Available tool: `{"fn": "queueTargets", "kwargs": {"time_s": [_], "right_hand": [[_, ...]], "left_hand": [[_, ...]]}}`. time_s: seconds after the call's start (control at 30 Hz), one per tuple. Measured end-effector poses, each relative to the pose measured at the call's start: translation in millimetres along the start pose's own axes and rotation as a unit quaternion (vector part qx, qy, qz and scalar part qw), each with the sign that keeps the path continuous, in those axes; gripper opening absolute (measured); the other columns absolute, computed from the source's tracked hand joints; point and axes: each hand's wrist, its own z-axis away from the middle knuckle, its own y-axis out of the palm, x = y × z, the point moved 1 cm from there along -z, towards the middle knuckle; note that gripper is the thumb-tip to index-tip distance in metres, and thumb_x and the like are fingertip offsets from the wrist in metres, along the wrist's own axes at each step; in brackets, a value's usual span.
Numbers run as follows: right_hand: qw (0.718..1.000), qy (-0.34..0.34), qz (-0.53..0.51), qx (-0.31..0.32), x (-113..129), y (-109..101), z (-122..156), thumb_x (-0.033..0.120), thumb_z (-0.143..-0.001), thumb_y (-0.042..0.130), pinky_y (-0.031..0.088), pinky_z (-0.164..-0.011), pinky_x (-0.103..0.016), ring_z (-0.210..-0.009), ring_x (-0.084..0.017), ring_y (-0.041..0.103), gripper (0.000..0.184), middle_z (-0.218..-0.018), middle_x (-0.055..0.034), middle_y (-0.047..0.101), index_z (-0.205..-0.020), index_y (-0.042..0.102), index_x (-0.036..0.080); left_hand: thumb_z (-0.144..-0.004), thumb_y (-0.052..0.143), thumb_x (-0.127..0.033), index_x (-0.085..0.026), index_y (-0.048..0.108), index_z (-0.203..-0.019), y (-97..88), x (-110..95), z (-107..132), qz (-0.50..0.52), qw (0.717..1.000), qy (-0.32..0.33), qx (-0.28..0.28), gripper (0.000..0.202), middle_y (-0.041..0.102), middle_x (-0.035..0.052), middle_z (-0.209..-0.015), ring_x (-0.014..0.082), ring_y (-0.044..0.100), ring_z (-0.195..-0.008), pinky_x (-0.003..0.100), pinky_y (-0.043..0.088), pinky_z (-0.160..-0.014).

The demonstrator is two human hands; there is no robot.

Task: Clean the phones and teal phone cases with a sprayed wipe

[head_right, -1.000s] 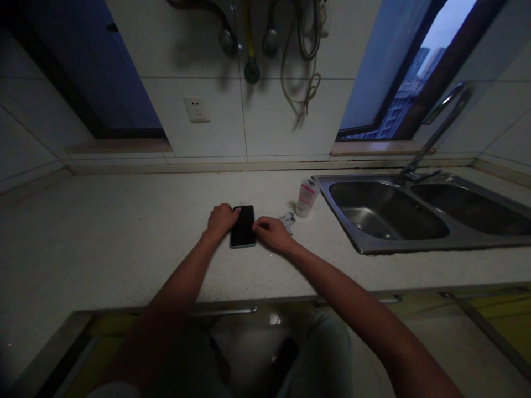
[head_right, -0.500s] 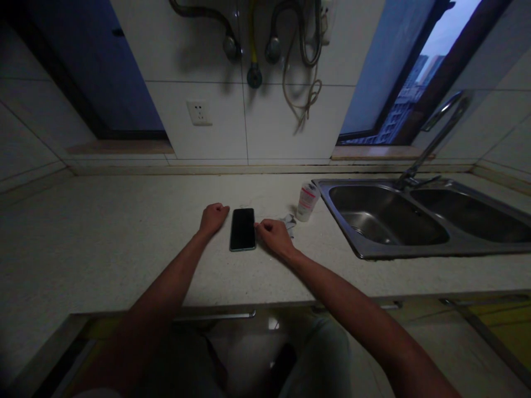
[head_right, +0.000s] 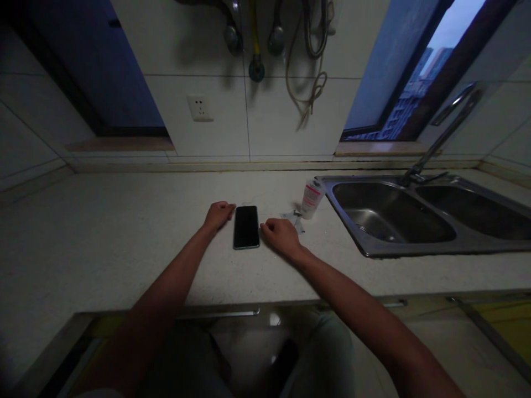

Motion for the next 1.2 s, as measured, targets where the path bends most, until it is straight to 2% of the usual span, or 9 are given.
{"fn": "queueTargets", "kwargs": {"time_s": [0.2, 0.53, 0.67, 0.73, 0.83, 0.9, 0.97, 1.07, 1.2], "right_hand": [[0.998, -0.007, 0.058, 0.022, 3.0, -2.4, 0.7, 0.038, -0.094, 0.052, 0.029, -0.058, -0.029, -0.063, -0.017, 0.058, 0.036, -0.068, -0.0051, 0.07, -0.071, 0.071, 0.019], [0.995, -0.01, 0.085, 0.048, 10.1, -6.4, 3.1, 0.036, -0.096, 0.052, 0.03, -0.059, -0.029, -0.067, -0.019, 0.061, 0.034, -0.073, -0.0068, 0.073, -0.077, 0.074, 0.019], [0.996, -0.006, 0.074, 0.043, 8.0, -5.5, 2.0, 0.036, -0.097, 0.052, 0.033, -0.061, -0.029, -0.071, -0.019, 0.062, 0.032, -0.079, -0.0071, 0.074, -0.081, 0.074, 0.019], [0.998, -0.018, 0.063, 0.025, 6.4, -5.1, 1.3, 0.035, -0.098, 0.053, 0.037, -0.066, -0.029, -0.078, -0.019, 0.063, 0.028, -0.088, -0.0077, 0.074, -0.091, 0.074, 0.018], [0.996, -0.055, 0.077, 0.011, 5.8, -3.9, 1.9, 0.034, -0.099, 0.055, 0.042, -0.077, -0.031, -0.089, -0.021, 0.062, 0.026, -0.096, -0.0102, 0.071, -0.101, 0.074, 0.016], [0.991, -0.084, 0.103, 0.026, 7.5, -2.5, 3.6, 0.036, -0.1, 0.055, 0.042, -0.082, -0.033, -0.093, -0.023, 0.06, 0.029, -0.095, -0.0118, 0.068, -0.099, 0.075, 0.016], [0.987, -0.108, 0.112, 0.046, 10.4, -1.5, 5.5, 0.038, -0.1, 0.055, 0.042, -0.084, -0.035, -0.094, -0.024, 0.058, 0.031, -0.094, -0.0118, 0.066, -0.097, 0.076, 0.016], [0.987, -0.117, 0.085, 0.065, 13.7, -1.5, 7.3, 0.04, -0.1, 0.056, 0.043, -0.082, -0.035, -0.091, -0.023, 0.057, 0.031, -0.091, -0.01, 0.062, -0.095, 0.076, 0.017], [0.989, -0.111, 0.056, 0.076, 14.7, -2.1, 7.9, 0.04, -0.099, 0.057, 0.043, -0.082, -0.035, -0.091, -0.023, 0.056, 0.03, -0.092, -0.01, 0.061, -0.091, 0.074, 0.016]], "left_hand": [[-0.078, 0.059, -0.045, -0.022, 0.053, -0.056, -1.4, -1.6, 1.3, 0.014, 1.0, -0.005, 0.004, 0.032, 0.054, 0.0005, -0.05, 0.0141, 0.049, -0.05, 0.025, 0.034, -0.052], [-0.08, 0.058, -0.043, -0.022, 0.052, -0.057, -2.2, -7.5, 5.6, -0.017, 1.0, -0.007, -0.005, 0.032, 0.057, 0.0012, -0.053, 0.0151, 0.051, -0.053, 0.026, 0.036, -0.054], [-0.084, 0.057, -0.044, -0.023, 0.051, -0.058, -11.6, -15.4, 9.7, -0.072, 0.996, -0.006, -0.059, 0.034, 0.063, 0.0055, -0.064, 0.0201, 0.059, -0.068, 0.03, 0.04, -0.064], [-0.087, 0.054, -0.056, -0.023, 0.056, -0.065, -15.6, -21.6, 16.1, -0.163, 0.982, -0.003, -0.093, 0.04, 0.069, 0.0103, -0.077, 0.0257, 0.064, -0.079, 0.034, 0.042, -0.071], [-0.08, 0.053, -0.078, -0.021, 0.061, -0.074, -9.8, -30.1, 30.6, -0.229, 0.973, -0.012, -0.039, 0.057, 0.071, 0.0192, -0.089, 0.0352, 0.067, -0.09, 0.04, 0.044, -0.077], [-0.072, 0.061, -0.081, -0.02, 0.062, -0.077, 0.3, -34.3, 40.4, -0.251, 0.968, -0.005, -0.001, 0.061, 0.071, 0.023, -0.093, 0.0396, 0.067, -0.095, 0.043, 0.045, -0.079], [-0.068, 0.068, -0.077, -0.019, 0.064, -0.084, 10.5, -36.6, 47.0, -0.275, 0.961, 0.012, 0.021, 0.06, 0.071, 0.0241, -0.1, 0.0405, 0.067, -0.098, 0.043, 0.045, -0.08], [-0.063, 0.077, -0.07, -0.02, 0.064, -0.086, 17.0, -35.9, 47.5, -0.257, 0.966, 0.007, 0.024, 0.057, 0.072, 0.0223, -0.099, 0.0391, 0.068, -0.096, 0.041, 0.045, -0.077], [-0.074, 0.076, -0.053, -0.021, 0.06, -0.083, 12.7, -30.2, 36.6, -0.204, 0.978, -0.018, 0.033, 0.038, 0.073, 0.0183, -0.096, 0.0338, 0.068, -0.095, 0.036, 0.043, -0.074]]}}
